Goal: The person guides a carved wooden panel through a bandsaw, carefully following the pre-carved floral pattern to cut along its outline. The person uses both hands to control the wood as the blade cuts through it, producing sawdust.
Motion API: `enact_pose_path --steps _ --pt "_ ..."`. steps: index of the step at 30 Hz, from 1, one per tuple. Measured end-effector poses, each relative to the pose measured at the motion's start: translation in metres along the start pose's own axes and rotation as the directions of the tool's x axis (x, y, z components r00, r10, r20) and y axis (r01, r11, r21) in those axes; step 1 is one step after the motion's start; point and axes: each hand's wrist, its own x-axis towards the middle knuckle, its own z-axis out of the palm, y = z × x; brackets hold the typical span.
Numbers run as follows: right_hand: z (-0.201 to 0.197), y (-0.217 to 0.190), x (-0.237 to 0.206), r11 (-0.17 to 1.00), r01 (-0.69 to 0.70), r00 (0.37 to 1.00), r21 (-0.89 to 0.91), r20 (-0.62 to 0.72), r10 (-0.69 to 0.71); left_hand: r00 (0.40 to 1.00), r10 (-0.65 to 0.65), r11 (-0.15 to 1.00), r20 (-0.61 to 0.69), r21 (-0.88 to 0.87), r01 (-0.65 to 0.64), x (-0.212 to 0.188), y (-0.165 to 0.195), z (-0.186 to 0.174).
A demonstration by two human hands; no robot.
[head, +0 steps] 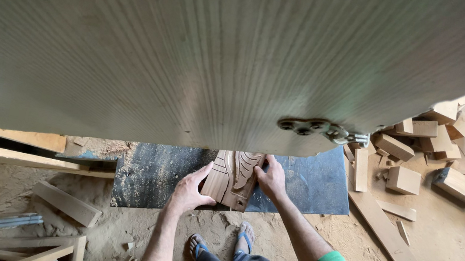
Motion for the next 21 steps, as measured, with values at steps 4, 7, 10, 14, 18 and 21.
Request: enact_pose_path --steps 4,7,10,14,18,21 --pt "0.000 -0.004 0.002 1.000 0.002 1.000 -0.004 -0.006 -0.002 1.000 -0.005 1.000 -0.003 0.018 0.005 0.003 -0.002 -0.004" --pt "-0.001 -0.008 0.000 1.000 0.017 1.000 0.022 -0.017 -0.017 1.000 -0.015 1.000 -0.015 -0.006 0.015 -0.003 0.011 -0.009" --pt "-0.001 -0.010 -0.001 0.999 0.013 1.000 0.032 -0.027 -0.012 0.987 -0.158 0.986 -0.004 0.047 0.158 -0.013 0.042 -0.002" --pt "0.002 -0.009 0.000 1.000 0.015 0.998 0.027 -0.059 -0.014 0.950 -0.292 0.914 -0.108 0.262 0.310 -0.021 0.092 0.038" --pt "0.004 -0.005 -0.004 0.999 0.027 0.997 0.047 -0.079 -0.023 0.917 -0.102 0.938 -0.385 0.269 0.218 -0.025 0.089 0.058" --pt "0.006 -0.005 -0.009 0.999 0.045 0.995 0.019 -0.094 -0.043 0.927 -0.092 0.925 -0.364 0.314 0.215 -0.021 0.071 0.062"
